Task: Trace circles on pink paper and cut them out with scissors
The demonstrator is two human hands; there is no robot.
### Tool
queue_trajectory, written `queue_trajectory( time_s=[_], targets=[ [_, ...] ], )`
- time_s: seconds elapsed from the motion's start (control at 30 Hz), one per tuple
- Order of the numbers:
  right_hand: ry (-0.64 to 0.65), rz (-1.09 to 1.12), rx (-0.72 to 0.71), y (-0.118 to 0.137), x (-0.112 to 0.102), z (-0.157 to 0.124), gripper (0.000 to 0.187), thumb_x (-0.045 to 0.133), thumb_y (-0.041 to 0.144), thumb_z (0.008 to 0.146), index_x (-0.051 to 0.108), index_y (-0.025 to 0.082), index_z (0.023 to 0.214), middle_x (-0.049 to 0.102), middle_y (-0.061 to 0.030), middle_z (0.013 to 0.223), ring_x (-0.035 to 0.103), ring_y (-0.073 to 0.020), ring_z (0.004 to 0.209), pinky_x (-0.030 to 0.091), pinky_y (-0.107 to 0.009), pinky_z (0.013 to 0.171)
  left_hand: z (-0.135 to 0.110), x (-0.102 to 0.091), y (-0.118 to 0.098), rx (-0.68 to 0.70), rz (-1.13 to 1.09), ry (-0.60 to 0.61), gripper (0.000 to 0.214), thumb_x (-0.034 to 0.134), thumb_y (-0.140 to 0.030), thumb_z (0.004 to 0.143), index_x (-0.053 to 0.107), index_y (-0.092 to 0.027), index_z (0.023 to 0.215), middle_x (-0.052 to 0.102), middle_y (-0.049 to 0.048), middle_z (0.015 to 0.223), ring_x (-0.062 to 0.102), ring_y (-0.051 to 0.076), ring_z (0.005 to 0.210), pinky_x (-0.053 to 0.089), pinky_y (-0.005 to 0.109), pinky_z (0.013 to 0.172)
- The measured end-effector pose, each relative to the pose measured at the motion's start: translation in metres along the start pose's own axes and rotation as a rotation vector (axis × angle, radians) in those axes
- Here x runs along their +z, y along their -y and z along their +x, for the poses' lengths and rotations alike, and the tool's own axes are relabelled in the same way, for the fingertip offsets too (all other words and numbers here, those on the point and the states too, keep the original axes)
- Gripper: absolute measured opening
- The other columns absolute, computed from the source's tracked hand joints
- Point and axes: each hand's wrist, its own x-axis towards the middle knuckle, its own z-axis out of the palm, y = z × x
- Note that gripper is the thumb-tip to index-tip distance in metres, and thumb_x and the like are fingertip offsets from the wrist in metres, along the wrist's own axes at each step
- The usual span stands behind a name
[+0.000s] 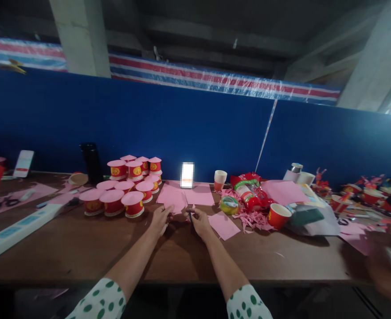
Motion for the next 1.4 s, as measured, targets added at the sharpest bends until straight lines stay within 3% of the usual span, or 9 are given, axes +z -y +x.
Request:
queue_trajectory(
  time_s=[0.77, 1.4],
  targets=[
    [0.013, -0.053, -0.008, 0.0025, -0.0016, -0.0028, 0.029, 0.067, 0.033, 0.064, 0.066, 0.016, 0.088, 0.054, 0.0034, 0.055, 0.045, -0.0086, 0.049, 0.031, -0.019, 0.045, -0.0001, 0.0002, 0.0006, 0.029, -0.035, -0.019, 0.031, 0.072, -0.035, 0.052, 0.054, -0.012, 0.060, 0.050, -0.0035, 0.046, 0.044, 0.005, 0.041, 0.034, 0.016, 0.039],
    [0.018, -0.135, -0.051, 0.0027, -0.0022, -0.0036, 0.029, 0.064, 0.040, 0.067, 0.066, 0.017, 0.085, 0.054, 0.0024, 0.053, 0.045, -0.0098, 0.046, 0.032, -0.020, 0.042, 0.0006, 0.0006, 0.0004, 0.049, -0.019, -0.037, 0.027, 0.069, -0.034, 0.056, 0.052, -0.014, 0.057, 0.049, -0.0044, 0.044, 0.041, 0.004, 0.039, 0.029, 0.016, 0.039]
  ],
)
